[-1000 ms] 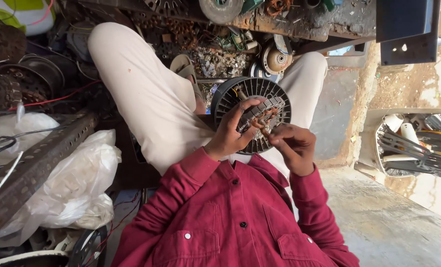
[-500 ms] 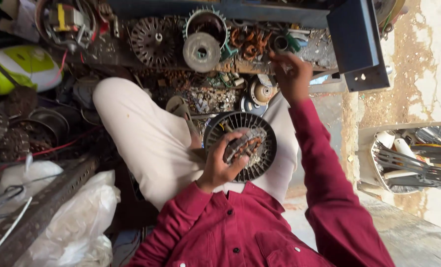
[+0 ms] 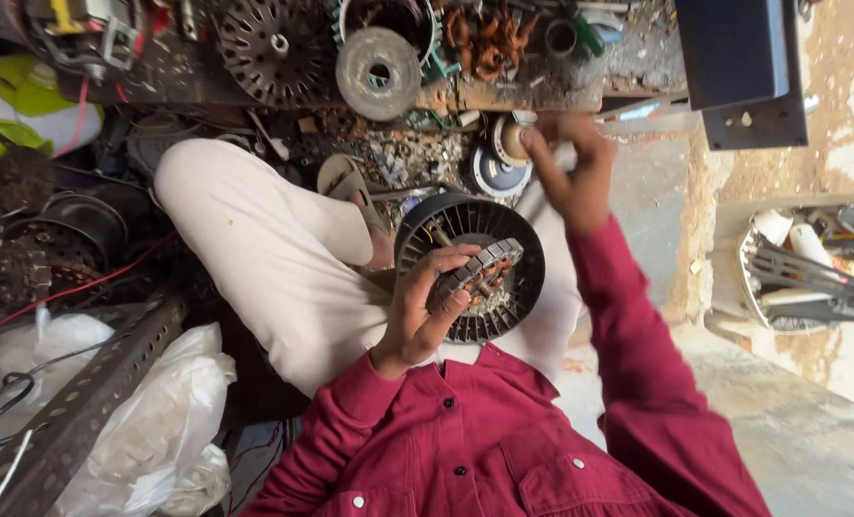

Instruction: The person sits on the floor and pulls copper wire coils from a fan motor stator by hand. They then use pliers to cut and remove the remaining wire segments from the stator slots.

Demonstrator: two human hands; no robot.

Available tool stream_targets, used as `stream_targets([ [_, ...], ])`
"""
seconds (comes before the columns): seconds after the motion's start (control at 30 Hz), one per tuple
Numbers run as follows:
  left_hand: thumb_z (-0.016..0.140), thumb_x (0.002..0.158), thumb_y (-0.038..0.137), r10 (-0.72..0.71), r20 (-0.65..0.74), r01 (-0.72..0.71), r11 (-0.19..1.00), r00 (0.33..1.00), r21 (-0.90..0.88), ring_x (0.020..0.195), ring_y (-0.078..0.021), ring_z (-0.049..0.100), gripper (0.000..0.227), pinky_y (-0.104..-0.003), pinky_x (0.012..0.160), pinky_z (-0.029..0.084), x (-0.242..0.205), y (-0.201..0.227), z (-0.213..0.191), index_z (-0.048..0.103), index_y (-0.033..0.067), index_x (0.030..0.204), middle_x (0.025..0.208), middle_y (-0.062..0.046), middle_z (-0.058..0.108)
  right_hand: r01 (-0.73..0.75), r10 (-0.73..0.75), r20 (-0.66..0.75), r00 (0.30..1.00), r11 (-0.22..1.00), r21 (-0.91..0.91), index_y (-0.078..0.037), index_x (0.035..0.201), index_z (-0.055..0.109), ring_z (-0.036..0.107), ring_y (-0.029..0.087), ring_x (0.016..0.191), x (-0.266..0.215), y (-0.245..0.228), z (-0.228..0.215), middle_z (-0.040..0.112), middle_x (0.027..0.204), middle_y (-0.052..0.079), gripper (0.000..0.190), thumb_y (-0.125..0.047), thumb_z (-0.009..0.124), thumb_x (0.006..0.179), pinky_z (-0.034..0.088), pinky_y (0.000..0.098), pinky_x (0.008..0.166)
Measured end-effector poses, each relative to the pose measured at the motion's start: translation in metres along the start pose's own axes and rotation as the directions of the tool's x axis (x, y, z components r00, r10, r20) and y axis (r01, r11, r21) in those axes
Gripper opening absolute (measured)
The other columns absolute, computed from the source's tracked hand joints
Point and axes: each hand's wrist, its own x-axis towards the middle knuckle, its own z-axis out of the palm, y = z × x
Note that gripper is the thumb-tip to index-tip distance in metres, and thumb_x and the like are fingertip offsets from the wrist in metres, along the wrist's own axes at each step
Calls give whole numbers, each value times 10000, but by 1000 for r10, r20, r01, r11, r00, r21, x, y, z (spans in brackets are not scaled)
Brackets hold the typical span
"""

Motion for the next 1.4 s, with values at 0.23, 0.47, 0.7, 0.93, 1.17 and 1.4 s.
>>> stream_targets([
  [0.23, 596, 1031, 436, -384, -181, 353, 917, 905, -184, 935, -231, 515, 591, -340, 799, 447, -33, -34, 8, 507, -19, 1397, 1113, -177, 553, -496, 364, 343, 866, 705, 506, 6, 1268, 706, 641, 128, 988, -113, -45, -2, 716, 1055, 59, 292, -176, 580, 1078, 513, 280, 895],
  [0.47, 572, 1005, 682, -387, 106, 395, 826, 916, -403, 1282, -195, 568, 860, -330, 1074, 485, -16, -26, 10, 358, 61, 1560, 1394, -140, 546, -416, 348, 233, 908, 691, 591, 28, 1256, 683, 660, 131, 1065, -132, -55, 10, 725, 1184, 97, 269, -139, 578, 1072, 525, 304, 948],
  [0.7, 863, 740, 679, -148, 100, 160, 978, 984, -136, 1239, -232, 639, 1129, -406, 1040, 607, -6, -7, 6, 358, 89, 1559, 1390, -131, 589, -233, 107, 223, 969, 691, 684, 14, 1242, 677, 574, 281, 1388, -118, -55, -7, 656, 1398, 165, 240, -109, 616, 1045, 434, 425, 1196],
  [0.93, 865, 688, 642, 255, 269, -359, 803, 929, 476, 1302, -322, 629, 1036, -496, 1134, 513, 13, -20, -11, 408, 192, 1502, 1422, -112, 600, 147, -218, 249, 944, 950, 275, -69, 1236, 722, 474, 362, 1506, -109, -35, -31, 649, 1426, 131, 291, -86, 722, 946, 352, 496, 1266],
  [1.17, 858, 730, 587, 264, 493, -539, 611, 829, 579, 1350, -364, 528, 1012, -575, 1204, 374, 9, -39, -13, 347, 234, 1529, 1421, -160, 506, 164, -145, 179, 973, 981, -98, -73, 1240, 729, 464, 415, 1481, -139, -18, -26, 687, 1364, 94, 434, -28, 823, 819, 387, 509, 1204],
  [1.4, 866, 668, 457, 156, 563, -519, 636, 811, 571, 1441, -368, 468, 904, -524, 1216, 346, -9, -25, -10, 503, 224, 1463, 1560, -177, 441, 127, -131, 89, 987, 991, 46, -55, 1193, 716, 485, 393, 1460, -151, -31, -28, 673, 1345, 154, 442, -145, 882, 793, 456, 481, 1153],
])
